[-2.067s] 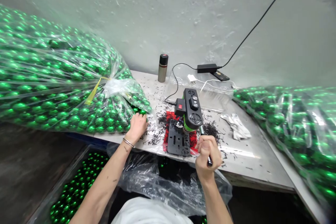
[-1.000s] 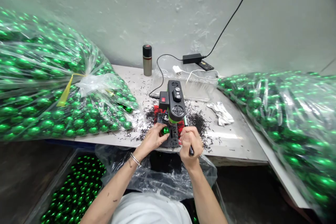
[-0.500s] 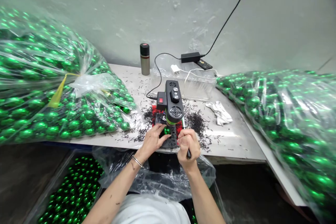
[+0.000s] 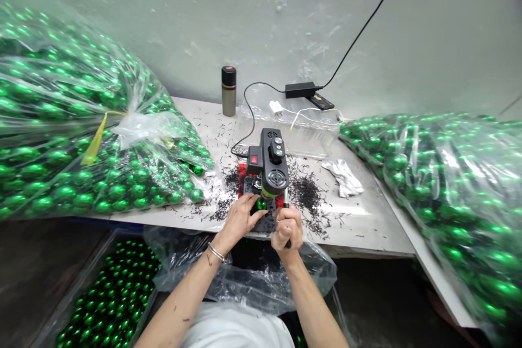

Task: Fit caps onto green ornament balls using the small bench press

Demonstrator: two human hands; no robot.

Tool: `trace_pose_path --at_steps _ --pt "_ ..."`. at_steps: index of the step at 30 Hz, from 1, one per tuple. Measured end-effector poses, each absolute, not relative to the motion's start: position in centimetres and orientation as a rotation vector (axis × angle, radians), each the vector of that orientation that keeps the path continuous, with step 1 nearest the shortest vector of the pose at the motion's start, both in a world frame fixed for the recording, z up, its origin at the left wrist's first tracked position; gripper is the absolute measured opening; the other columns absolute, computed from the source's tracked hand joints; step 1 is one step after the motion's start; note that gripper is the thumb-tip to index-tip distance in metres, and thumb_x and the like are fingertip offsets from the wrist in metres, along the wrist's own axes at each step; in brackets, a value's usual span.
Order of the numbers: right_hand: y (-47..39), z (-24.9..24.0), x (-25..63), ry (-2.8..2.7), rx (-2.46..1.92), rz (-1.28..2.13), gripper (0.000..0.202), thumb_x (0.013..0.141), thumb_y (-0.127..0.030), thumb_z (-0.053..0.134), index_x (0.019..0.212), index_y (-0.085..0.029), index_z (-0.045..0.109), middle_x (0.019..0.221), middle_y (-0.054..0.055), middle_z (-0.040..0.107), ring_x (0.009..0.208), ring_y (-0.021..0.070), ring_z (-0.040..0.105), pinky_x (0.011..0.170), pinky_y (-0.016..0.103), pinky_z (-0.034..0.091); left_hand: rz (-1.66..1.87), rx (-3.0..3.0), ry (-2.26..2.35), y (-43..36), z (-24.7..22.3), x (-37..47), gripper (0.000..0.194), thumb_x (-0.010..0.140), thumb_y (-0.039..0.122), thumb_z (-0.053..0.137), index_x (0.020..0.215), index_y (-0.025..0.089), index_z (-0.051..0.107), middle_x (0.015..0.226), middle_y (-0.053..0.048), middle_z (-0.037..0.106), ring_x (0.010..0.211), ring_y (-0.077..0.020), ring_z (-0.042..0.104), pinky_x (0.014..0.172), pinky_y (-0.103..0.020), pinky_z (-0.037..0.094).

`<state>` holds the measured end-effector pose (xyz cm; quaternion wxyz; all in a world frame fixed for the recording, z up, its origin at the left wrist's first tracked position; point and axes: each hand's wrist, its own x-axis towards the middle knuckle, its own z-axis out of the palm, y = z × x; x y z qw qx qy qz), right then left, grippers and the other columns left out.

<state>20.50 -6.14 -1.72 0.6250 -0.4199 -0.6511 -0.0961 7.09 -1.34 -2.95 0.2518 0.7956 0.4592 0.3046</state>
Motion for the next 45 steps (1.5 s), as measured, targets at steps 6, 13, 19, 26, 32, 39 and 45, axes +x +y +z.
trace_pose_path --at_steps 6,13,19,26,32,39,45 --pt "-6.2 -0.4 20.8 -1.600 -0.932 -0.256 0.027 0.097 -0.017 0.034 0.072 -0.022 0.043 0.073 0.000 0.050 0.065 0.0129 0.050 0.065 0.032 0.045 0.827 2.157 1.232 -1.0 -2.9 7.2 0.032 0.091 0.036 0.064 0.117 0.018 0.066 0.108 -0.011 0.068 0.099 -0.0260 0.067 0.089 -0.039 0.054" --pt "-6.8 5.6 20.3 -1.426 -1.028 -0.083 0.030 0.093 -0.008 0.041 0.066 -0.021 0.043 0.068 0.000 0.049 0.065 0.0125 0.051 0.058 0.028 0.039 0.956 2.063 1.135 -2.6 -3.5 5.8 0.033 0.091 0.038 0.064 0.118 0.018 0.066 0.110 -0.012 0.068 0.102 -0.0258 0.066 0.092 -0.041 0.054" --pt "-6.8 5.0 20.3 -1.438 -0.982 -0.079 0.031 0.092 -0.009 0.042 0.064 -0.021 0.044 0.064 -0.001 0.048 0.063 0.0136 0.051 0.057 0.029 0.040 0.931 2.243 1.099 -5.8 -3.6 2.6 0.063 0.081 0.054 0.073 0.133 0.021 0.057 0.126 -0.016 0.064 0.115 -0.0315 0.060 0.100 -0.049 0.048" --pt "-6.8 4.4 20.3 -1.443 -0.955 -0.103 0.032 0.091 -0.007 0.043 0.063 -0.022 0.041 0.063 -0.001 0.047 0.062 0.0136 0.051 0.055 0.029 0.038 1.011 2.128 1.838 4.0 -0.1 -2.2 0.014 0.094 0.019 0.051 0.093 0.018 0.065 0.105 -0.015 0.064 0.108 -0.0308 0.057 0.098 -0.048 0.043" --pt "-6.6 4.3 20.2 -1.438 -0.942 -0.116 0.032 0.091 -0.005 0.042 0.063 -0.021 0.042 0.064 -0.001 0.048 0.061 0.0128 0.050 0.054 0.029 0.038 0.880 2.086 1.848 8.5 0.0 -4.0 0.017 0.080 0.012 0.065 0.069 0.018 0.053 0.070 -0.005 0.056 0.089 -0.0291 0.062 0.090 -0.042 0.044" --pt "-6.8 4.0 20.2 -1.437 -0.977 -0.110 0.033 0.091 -0.008 0.043 0.062 -0.022 0.042 0.062 -0.001 0.048 0.063 0.0146 0.052 0.055 0.030 0.039 1.080 1.608 1.513 5.8 1.0 -4.0 0.036 0.080 0.038 0.068 0.109 0.017 0.066 0.097 -0.007 0.067 0.085 -0.0214 0.064 0.081 -0.036 0.052" --pt "-6.8 5.1 20.1 -1.413 -1.005 -0.081 0.033 0.093 -0.009 0.042 0.063 -0.021 0.044 0.066 0.000 0.051 0.063 0.0132 0.051 0.056 0.029 0.039 1.049 0.875 1.002 0.6 0.1 -0.4 0.049 0.069 0.047 0.081 0.104 0.017 0.067 0.082 -0.001 0.066 0.071 -0.0128 0.065 0.069 -0.027 0.054"
